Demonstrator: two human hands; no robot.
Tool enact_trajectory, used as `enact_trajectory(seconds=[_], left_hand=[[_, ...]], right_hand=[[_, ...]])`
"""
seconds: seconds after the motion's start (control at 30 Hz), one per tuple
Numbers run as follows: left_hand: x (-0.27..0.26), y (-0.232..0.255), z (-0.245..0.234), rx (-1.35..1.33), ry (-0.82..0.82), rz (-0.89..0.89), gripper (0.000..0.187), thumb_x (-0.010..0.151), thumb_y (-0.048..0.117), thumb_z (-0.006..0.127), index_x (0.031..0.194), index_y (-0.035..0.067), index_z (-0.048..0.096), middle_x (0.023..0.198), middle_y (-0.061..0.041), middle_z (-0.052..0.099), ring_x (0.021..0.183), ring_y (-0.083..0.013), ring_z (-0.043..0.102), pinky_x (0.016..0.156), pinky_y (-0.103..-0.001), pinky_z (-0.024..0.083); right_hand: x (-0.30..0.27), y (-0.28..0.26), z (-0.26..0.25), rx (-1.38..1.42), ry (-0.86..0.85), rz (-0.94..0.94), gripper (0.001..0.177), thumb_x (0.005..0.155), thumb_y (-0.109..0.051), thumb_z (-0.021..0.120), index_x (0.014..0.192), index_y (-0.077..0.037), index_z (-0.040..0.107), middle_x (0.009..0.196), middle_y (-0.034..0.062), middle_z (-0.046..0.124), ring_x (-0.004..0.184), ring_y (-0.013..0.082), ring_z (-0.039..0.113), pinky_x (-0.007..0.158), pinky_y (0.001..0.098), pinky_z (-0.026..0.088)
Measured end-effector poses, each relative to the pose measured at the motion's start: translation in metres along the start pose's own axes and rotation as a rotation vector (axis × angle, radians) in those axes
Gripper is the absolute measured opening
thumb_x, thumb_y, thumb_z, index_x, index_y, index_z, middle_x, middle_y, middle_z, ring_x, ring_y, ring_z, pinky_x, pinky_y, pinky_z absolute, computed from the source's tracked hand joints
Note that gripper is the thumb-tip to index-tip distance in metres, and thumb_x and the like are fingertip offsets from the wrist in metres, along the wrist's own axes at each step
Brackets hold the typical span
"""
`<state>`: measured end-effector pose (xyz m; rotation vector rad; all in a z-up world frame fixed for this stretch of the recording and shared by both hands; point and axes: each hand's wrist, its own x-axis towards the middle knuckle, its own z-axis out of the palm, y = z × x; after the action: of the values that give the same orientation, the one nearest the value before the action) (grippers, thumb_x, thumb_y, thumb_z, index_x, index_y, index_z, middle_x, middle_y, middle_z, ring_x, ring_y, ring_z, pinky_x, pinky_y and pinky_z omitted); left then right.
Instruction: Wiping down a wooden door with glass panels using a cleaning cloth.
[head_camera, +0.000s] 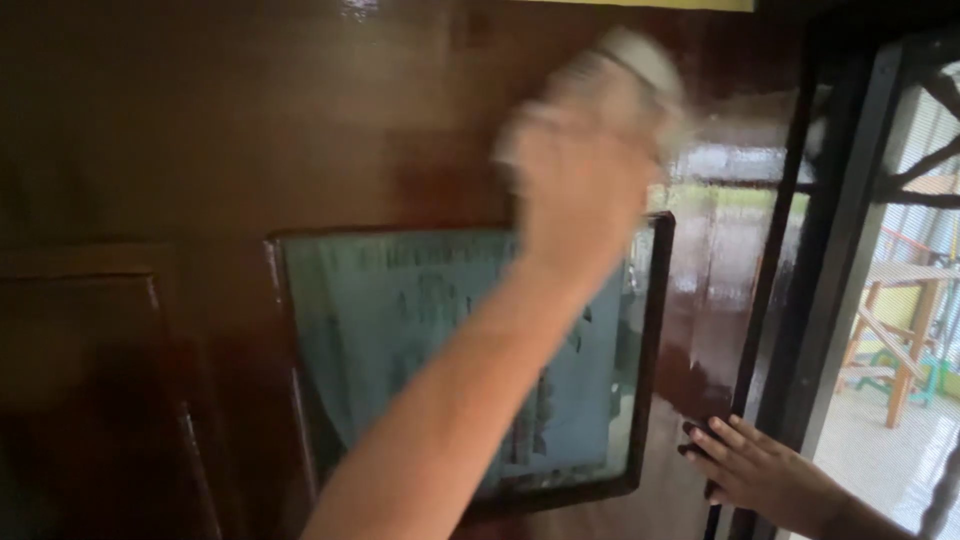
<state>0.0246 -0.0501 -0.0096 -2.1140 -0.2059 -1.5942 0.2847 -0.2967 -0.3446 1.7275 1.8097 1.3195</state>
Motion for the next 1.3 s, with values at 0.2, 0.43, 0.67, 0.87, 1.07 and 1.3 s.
enact_trajectory(seconds=[0.2,0.43,0.67,0.87,1.07,1.3], left_hand=[[-0.017,-0.002,0.041,-0.023,0.195,0.313,0.071,0.086,0.014,0.065,0.153,0.029,0.047,0.161,-0.011,0.033,0.141,-0.0335,0.044,0.113,-0.056,0.040],[-0.011,-0.162,-0.077,-0.299,0.191,-0.474,0.025,0.109,0.033,0.062,0.113,0.010,0.071,0.101,-0.008,0.072,0.092,-0.0265,0.070,0.093,-0.051,0.050],[0.004,-0.142,-0.014,0.113,0.397,-0.546,0.060,0.096,0.040,0.074,0.150,0.023,0.053,0.155,-0.021,0.042,0.139,-0.0411,0.043,0.109,-0.068,0.034],[0.004,0.006,0.022,-0.156,0.048,0.089,0.059,0.098,0.012,0.065,0.152,0.029,0.049,0.152,-0.019,0.040,0.136,-0.0409,0.049,0.113,-0.059,0.042],[-0.028,-0.055,0.007,-0.041,0.114,0.322,0.063,0.093,0.013,0.064,0.152,0.029,0.048,0.160,-0.011,0.037,0.140,-0.0332,0.048,0.111,-0.055,0.045],[-0.043,-0.259,-0.063,0.238,0.321,-0.305,0.027,0.096,0.015,0.069,0.121,0.007,0.069,0.139,-0.013,0.066,0.121,-0.0316,0.065,0.099,-0.045,0.055]], right_hand=[[-0.005,0.001,0.005,0.022,0.072,-0.008,0.068,0.100,-0.056,0.038,0.144,-0.005,0.041,0.149,0.0195,0.040,0.139,0.0406,0.034,0.114,0.0563,0.024],[-0.004,0.003,0.009,0.018,0.132,-0.033,0.070,0.104,-0.059,0.033,0.146,-0.003,0.038,0.149,0.0216,0.038,0.137,0.0414,0.034,0.113,0.0571,0.025],[-0.007,0.004,0.016,0.022,0.139,-0.030,0.070,0.104,-0.060,0.029,0.149,-0.007,0.034,0.152,0.0185,0.035,0.141,0.0387,0.030,0.115,0.0553,0.022],[-0.007,0.000,0.020,0.048,0.186,0.016,0.067,0.103,-0.061,0.029,0.148,-0.011,0.036,0.155,0.0145,0.033,0.146,0.0355,0.024,0.117,0.0546,0.019],[-0.013,0.001,0.042,0.089,0.205,0.023,0.065,0.103,-0.058,0.030,0.149,-0.013,0.038,0.155,0.0146,0.031,0.146,0.0365,0.023,0.118,0.0555,0.018],[-0.025,0.005,0.076,0.006,0.260,0.019,0.059,0.104,-0.053,0.027,0.153,-0.020,0.031,0.158,0.0128,0.028,0.150,0.0375,0.020,0.119,0.0547,0.020]])
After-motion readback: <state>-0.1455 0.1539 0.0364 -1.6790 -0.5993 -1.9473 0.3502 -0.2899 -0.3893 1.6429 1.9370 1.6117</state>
